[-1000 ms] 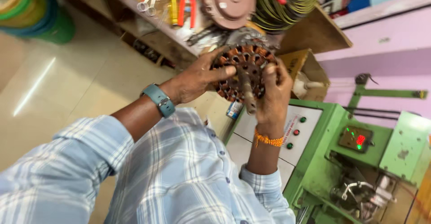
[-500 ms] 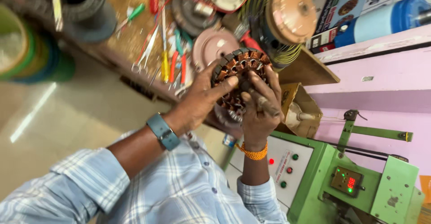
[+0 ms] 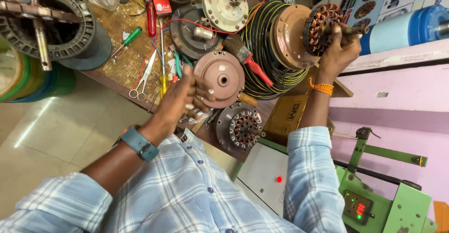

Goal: The person uses a green press machine to crimp copper wire onto a motor stator. They then move to a workbench to strip wire ends with scissors and apply white tape to the connections. The person repeats this process for multiple stator units.

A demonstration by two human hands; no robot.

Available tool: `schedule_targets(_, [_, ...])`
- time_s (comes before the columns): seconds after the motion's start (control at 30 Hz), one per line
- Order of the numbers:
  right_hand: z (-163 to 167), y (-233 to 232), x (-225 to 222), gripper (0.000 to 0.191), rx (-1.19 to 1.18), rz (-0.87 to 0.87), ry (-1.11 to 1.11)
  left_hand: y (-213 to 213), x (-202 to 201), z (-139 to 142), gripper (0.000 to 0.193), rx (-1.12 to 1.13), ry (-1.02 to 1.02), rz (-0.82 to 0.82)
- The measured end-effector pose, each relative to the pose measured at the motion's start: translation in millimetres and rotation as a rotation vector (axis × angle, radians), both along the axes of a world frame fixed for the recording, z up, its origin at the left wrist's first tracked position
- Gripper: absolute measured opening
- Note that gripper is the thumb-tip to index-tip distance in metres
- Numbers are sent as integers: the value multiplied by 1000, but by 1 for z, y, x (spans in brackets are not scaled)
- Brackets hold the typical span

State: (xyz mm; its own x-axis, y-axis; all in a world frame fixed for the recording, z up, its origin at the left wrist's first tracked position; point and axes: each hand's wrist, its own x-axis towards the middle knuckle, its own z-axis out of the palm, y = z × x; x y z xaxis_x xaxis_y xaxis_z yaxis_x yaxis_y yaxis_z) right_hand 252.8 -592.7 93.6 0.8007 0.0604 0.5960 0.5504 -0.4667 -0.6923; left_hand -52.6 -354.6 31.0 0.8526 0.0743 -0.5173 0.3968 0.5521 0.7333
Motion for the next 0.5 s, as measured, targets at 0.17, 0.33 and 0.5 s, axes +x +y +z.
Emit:
schedule_targets(0.17, [-12,1,19,9,-146,3,-77,7,6,-22,50,392,-150,-199])
schedule_targets(0.33, [-17,6,32,9,-85,-40,126,29,-2,-17,33,765,-169,-289])
schedule_targets(0.5, [-35,-3,43,10,-294,-55,27,37,-7,-10,31,751,-146,-311])
